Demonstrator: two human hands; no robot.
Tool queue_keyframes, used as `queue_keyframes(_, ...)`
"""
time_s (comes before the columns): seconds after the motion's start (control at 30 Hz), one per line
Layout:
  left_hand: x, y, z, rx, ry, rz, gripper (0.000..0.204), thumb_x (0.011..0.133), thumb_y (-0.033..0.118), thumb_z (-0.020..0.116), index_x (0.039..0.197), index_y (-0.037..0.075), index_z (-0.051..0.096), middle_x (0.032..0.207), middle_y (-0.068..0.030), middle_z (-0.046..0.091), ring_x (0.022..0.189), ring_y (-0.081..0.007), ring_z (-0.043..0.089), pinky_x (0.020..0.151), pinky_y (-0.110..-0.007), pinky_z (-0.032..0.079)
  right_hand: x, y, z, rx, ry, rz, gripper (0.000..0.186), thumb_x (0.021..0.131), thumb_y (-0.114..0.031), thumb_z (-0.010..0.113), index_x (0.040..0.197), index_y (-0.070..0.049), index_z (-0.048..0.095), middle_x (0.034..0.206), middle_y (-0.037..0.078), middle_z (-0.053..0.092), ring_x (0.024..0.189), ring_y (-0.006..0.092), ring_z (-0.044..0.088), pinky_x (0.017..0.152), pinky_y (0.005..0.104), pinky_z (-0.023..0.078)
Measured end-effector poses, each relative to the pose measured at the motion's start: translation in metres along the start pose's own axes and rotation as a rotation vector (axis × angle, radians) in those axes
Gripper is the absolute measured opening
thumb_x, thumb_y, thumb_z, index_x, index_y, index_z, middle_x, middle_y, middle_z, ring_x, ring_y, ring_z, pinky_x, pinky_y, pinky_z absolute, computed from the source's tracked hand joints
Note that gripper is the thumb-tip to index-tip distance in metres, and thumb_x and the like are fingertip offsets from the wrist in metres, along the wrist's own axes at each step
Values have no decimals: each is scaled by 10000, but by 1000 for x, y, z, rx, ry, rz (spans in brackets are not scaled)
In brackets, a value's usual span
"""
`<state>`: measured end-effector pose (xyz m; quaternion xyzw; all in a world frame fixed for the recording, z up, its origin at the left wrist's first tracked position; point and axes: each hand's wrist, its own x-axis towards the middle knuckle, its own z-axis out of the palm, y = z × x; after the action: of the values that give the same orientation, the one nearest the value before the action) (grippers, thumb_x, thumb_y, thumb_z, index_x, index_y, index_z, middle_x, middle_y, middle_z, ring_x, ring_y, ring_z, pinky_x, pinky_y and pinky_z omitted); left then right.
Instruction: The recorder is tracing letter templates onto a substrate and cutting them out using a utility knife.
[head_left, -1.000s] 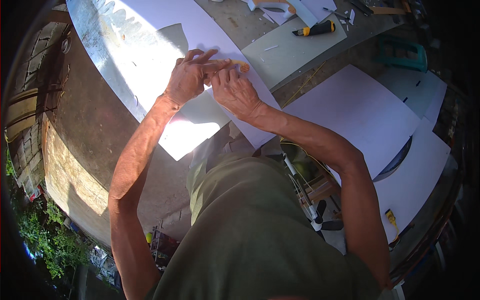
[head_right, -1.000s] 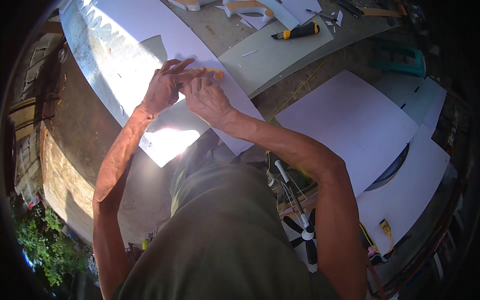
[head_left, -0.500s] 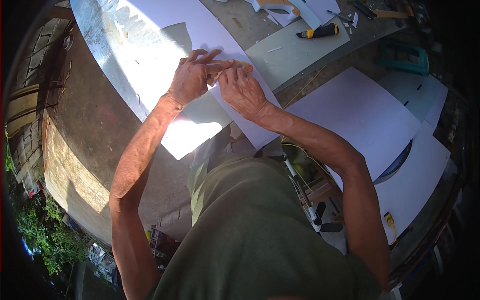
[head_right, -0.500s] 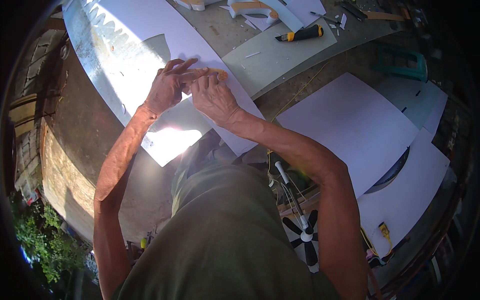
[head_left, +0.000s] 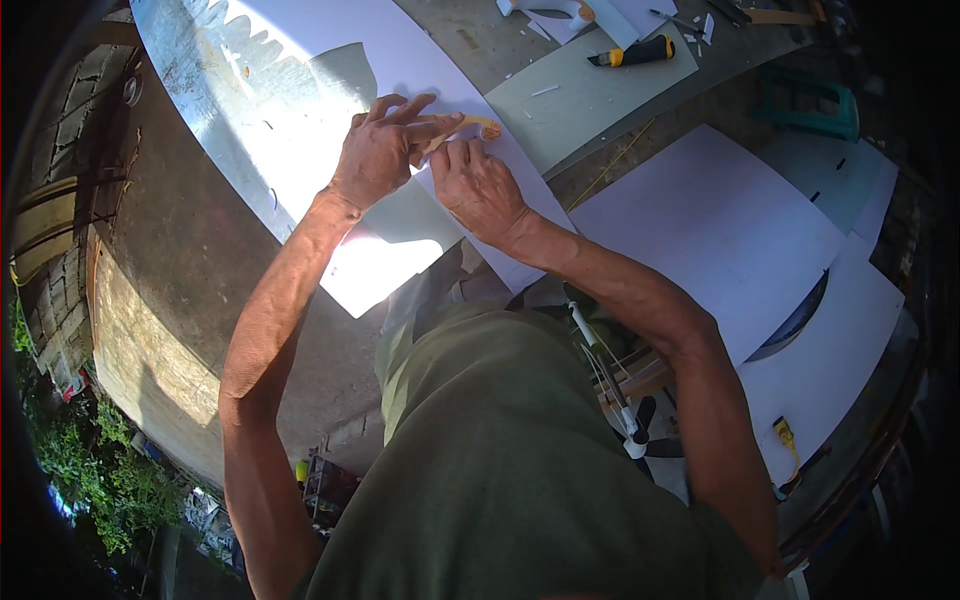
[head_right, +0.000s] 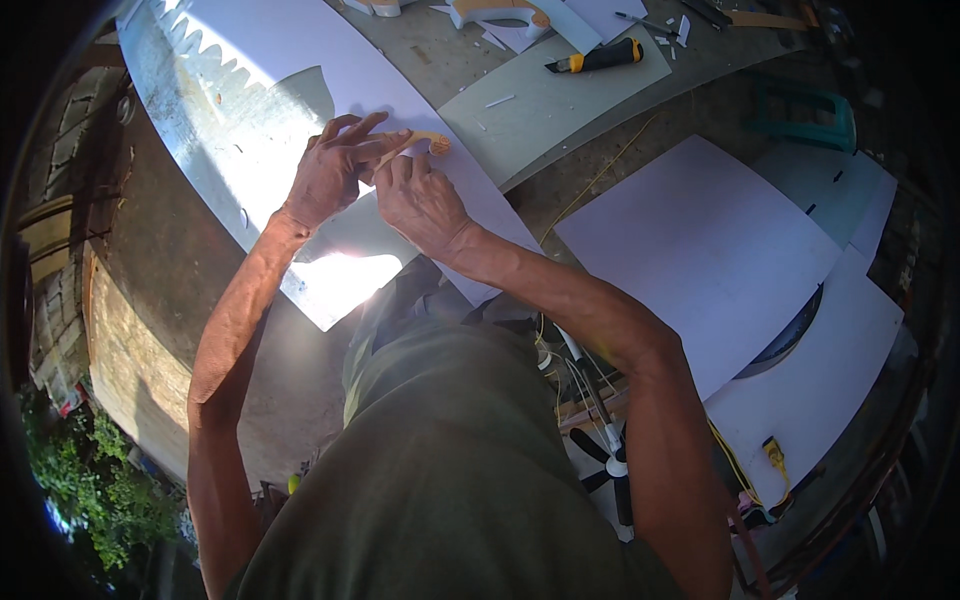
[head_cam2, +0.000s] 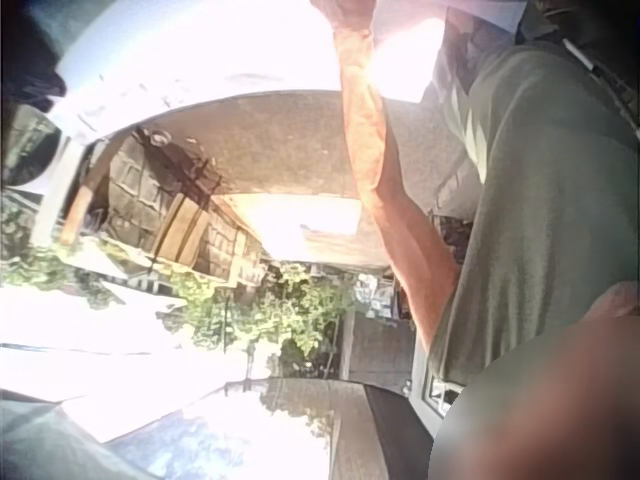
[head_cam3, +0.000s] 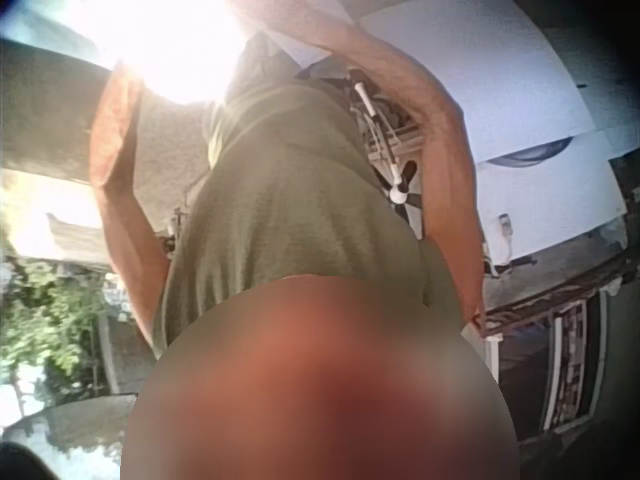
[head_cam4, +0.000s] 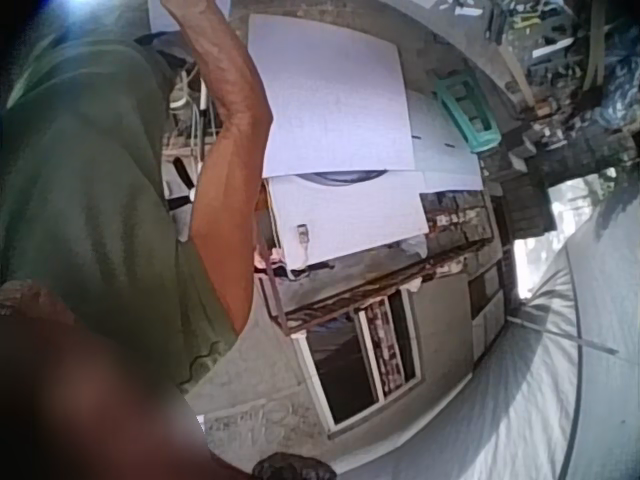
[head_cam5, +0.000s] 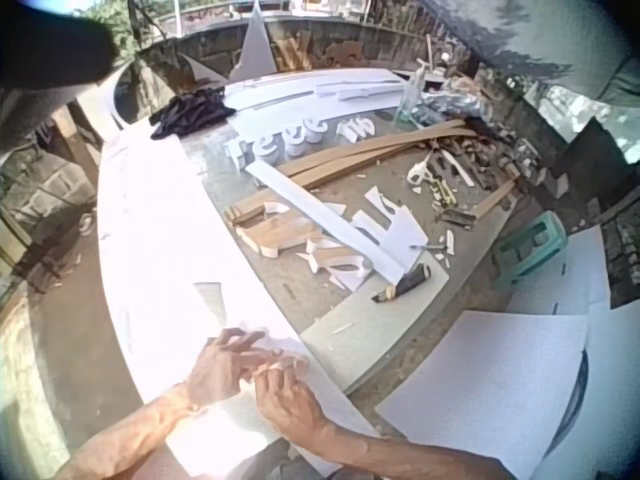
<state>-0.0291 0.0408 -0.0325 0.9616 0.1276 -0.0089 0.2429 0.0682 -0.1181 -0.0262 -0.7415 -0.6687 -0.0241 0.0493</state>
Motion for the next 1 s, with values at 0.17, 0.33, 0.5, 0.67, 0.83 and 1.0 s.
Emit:
queue_keyframes(0.17, -1, -1, 3, -29, 14, -19, 488, 904, 175, 694, 1322, 425, 660, 1440, 45, 600, 1262, -310, 559, 1005, -483, 478, -8, 2, -3, 61, 39, -14, 203, 773, -92, 699, 911, 18, 599, 833, 141, 583, 800, 240, 638, 552, 300, 545)
queue_keyframes(0.33, -1, -1, 4, -11, 20, 2, 616, 829, 42, 712, 1348, 370, 656, 1471, 34, 578, 1250, -309, 568, 986, -452, 507, -11, 2, -4, 85, 51, -15, 231, 779, -29, 673, 968, 58, 572, 871, 144, 544, 789, 219, 616, 544, 274, 545)
queue_keyframes(0.5, -1, -1, 4, -5, 23, 7, 622, 823, 36, 715, 1343, 372, 660, 1464, 35, 583, 1248, -303, 566, 995, -445, 509, -1, 5, -3, -17, 58, 0, 301, 789, -40, 673, 1049, 83, 584, 905, 146, 558, 832, 218, 619, 584, 274, 554)
queue_keyframes(0.67, -1, -1, 4, 6, 35, 9, 613, 815, 41, 725, 1338, 357, 667, 1457, 35, 588, 1237, -301, 569, 993, -435, 517, 3, 5, 0, -44, -33, 20, 371, 797, -87, 697, 1106, 88, 591, 941, 138, 587, 868, 212, 626, 621, 258, 563)
queue_keyframes(0.83, -1, -3, 5, -19, 17, -3, 554, 849, 88, 716, 1320, 377, 675, 1451, 49, 588, 1259, -298, 555, 1007, -465, 495, 7, 1, 2, -86, -68, 42, 370, 800, -102, 701, 1101, 86, 596, 947, 144, 603, 883, 212, 638, 624, 255, 571)
queue_keyframes(1.0, -1, -5, 5, -31, -3, -21, 502, 892, 143, 702, 1317, 408, 671, 1450, 57, 588, 1283, -293, 540, 1028, -495, 463, 10, -1, 5, -70, -11, 83, 242, 807, -121, 696, 960, 53, 626, 870, 159, 631, 817, 236, 670, 558, 293, 561)
